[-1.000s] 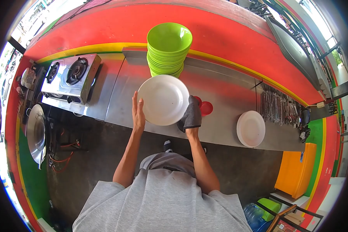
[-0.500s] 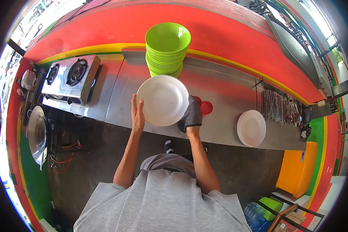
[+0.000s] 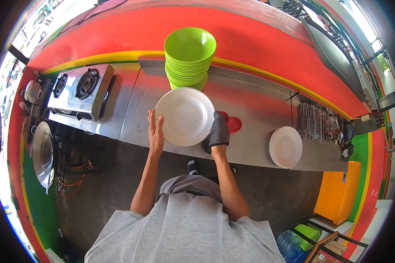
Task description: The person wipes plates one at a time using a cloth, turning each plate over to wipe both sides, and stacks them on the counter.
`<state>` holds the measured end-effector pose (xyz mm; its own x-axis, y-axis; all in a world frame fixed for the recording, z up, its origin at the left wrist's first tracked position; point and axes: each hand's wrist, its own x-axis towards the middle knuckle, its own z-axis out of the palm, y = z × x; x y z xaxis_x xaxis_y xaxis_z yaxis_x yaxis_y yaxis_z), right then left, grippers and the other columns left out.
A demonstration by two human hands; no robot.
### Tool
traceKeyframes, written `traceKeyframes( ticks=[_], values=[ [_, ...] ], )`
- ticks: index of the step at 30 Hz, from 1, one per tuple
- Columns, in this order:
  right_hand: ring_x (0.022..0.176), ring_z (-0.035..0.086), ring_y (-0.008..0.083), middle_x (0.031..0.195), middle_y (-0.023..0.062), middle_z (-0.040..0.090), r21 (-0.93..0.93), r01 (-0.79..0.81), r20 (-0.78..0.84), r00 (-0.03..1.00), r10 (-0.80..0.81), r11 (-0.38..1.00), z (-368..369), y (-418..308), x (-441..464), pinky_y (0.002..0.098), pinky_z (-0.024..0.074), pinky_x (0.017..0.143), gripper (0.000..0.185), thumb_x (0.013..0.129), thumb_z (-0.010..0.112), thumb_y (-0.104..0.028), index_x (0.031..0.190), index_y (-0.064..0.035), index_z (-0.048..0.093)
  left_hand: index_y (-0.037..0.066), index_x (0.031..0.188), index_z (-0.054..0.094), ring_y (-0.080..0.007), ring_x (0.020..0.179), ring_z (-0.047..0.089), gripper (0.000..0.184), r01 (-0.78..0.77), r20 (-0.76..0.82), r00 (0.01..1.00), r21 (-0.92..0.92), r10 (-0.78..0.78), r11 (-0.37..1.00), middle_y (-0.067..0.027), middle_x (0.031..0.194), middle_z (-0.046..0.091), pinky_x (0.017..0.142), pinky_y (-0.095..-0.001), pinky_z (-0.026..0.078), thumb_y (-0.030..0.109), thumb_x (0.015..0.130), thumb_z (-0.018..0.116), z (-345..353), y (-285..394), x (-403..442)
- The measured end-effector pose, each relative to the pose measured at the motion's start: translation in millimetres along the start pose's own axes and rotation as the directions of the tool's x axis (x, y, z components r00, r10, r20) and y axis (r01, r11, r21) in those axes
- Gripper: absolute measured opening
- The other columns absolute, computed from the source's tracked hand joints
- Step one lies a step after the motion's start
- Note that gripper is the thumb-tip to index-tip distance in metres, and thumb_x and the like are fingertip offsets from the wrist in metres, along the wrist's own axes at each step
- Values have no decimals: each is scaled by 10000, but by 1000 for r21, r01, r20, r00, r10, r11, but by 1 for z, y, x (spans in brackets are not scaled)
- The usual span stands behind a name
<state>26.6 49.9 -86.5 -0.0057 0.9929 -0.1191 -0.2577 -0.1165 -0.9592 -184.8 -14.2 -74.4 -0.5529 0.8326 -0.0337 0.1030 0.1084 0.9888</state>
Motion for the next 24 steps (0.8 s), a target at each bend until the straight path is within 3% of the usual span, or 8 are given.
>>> traceKeyframes(
  ticks=[7,10,13,16,19,22,24],
  values=[
    [1132,581,164,1256,45,620,290,-161,58,987,150,944,9,-16,-3,300,431,1025,406,1047,478,-285,1311,13,560,76,1546,322,-390,1524,-129,692,-42,-73,996,83,48,996,-212,1655,107,1195,-584,41,453,1010,545,2,11,1],
    [1149,595,179,1291,53,615,372,-144,49,990,135,917,10,-18,-7,320,444,1044,438,1044,476,-295,1348,15,530,76,1537,335,-383,1532,-91,669,-149,-81,984,104,158,983,-216,1648,138,1202,-557,61,415,1008,566,5,27,-1],
    [1200,578,191,1319,74,607,418,-130,85,991,104,899,1,-12,-6,350,433,1080,461,1048,452,-302,1380,13,503,70,1523,346,-356,1532,95,639,-209,-68,975,18,210,978,-198,1618,240,1206,-499,144,377,1012,574,9,41,-2],
    [1253,558,222,1401,108,571,436,-103,75,994,78,894,-2,-16,-8,364,432,1078,481,1043,416,-296,1393,26,490,94,1517,347,-272,1459,302,552,-233,-63,972,-172,225,957,-154,1509,417,1177,-420,265,303,1039,528,16,49,0],
    [1258,550,222,1399,112,569,460,-82,164,986,6,884,-6,-34,-10,364,418,1088,488,1043,407,-297,1392,35,483,113,1514,335,-221,1365,420,509,-96,40,991,-424,125,900,-114,1476,438,1117,-384,373,288,1059,483,23,35,9],
    [1177,568,194,1324,86,593,527,-78,76,996,44,846,-8,-45,-13,350,428,1046,447,1042,433,-307,1338,13,529,121,1518,315,-226,1327,474,494,-6,102,992,-526,70,851,-94,1502,405,1088,-391,424,307,1076,434,32,32,14],
    [1191,564,198,1333,94,587,540,-35,47,999,12,841,-21,-40,-11,353,426,1055,457,1043,430,-308,1349,21,515,139,1526,321,-233,1363,431,494,95,166,986,-599,7,795,-98,1516,387,1106,-402,409,340,1083,403,38,45,9]
  ],
)
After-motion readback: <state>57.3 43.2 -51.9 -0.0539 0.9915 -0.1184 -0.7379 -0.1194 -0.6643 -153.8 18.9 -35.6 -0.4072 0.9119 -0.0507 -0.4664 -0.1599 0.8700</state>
